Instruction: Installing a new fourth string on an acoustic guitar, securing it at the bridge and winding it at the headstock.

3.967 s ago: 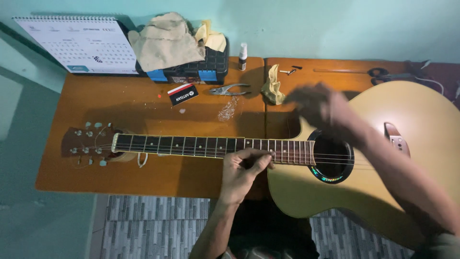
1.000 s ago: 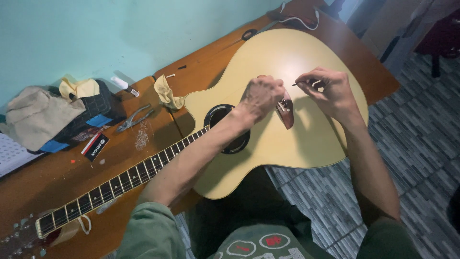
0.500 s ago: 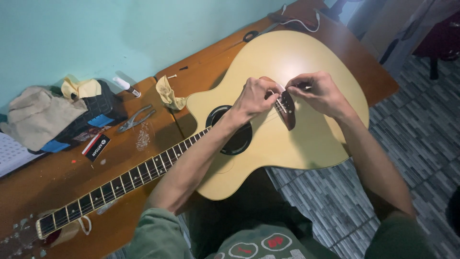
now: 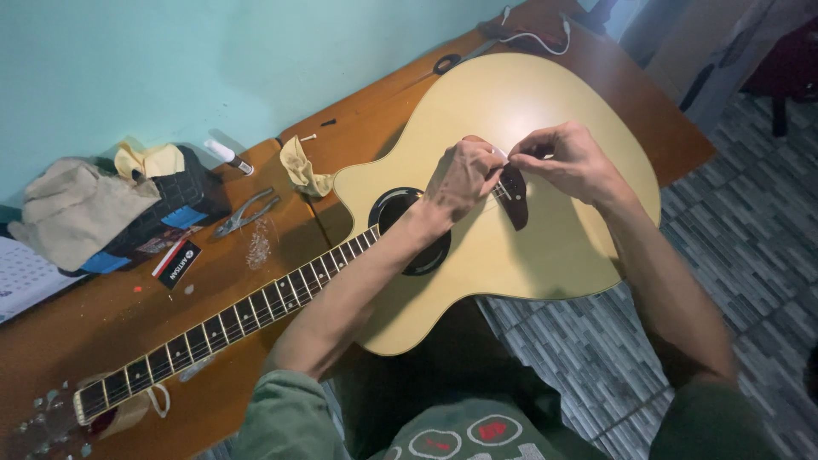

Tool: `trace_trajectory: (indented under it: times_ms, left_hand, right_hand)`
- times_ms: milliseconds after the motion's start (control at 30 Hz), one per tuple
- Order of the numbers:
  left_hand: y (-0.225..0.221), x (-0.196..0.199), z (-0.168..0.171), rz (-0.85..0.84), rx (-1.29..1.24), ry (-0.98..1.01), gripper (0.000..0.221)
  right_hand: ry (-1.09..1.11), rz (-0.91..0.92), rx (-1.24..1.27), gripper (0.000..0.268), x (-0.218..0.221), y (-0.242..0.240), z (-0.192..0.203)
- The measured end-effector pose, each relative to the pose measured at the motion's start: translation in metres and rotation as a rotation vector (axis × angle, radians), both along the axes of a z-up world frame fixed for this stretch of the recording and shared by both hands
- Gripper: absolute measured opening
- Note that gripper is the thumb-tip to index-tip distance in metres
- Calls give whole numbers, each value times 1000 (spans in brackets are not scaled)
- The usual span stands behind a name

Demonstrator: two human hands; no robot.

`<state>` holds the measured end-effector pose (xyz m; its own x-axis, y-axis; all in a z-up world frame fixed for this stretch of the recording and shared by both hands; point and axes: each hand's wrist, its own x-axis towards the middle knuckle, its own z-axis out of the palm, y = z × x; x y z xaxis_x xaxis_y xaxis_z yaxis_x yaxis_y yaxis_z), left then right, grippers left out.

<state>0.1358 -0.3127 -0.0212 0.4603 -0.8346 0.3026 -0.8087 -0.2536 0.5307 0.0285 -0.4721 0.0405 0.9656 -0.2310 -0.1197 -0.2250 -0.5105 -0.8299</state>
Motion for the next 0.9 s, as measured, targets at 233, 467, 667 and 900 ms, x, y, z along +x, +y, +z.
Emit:
trace_trajectory:
  times_ms: [233,467,667,900]
  left_hand:
    - [0,14,-5,-50,-13,100,5]
    - [-7,16,-17,-16,-5,80,6]
    - [-13,8,-19,3,35,-174,16]
    - [-11,18,-37,-82,35,31,20]
  right_hand:
    - [-43,-32,74,19,-3,-3,-1]
    - [-64,-63,76,18,-6,-7,1]
    - [-65,-67,76,18,-7,-9,-1]
    - [-69,-4,-58,19,-6,1,6]
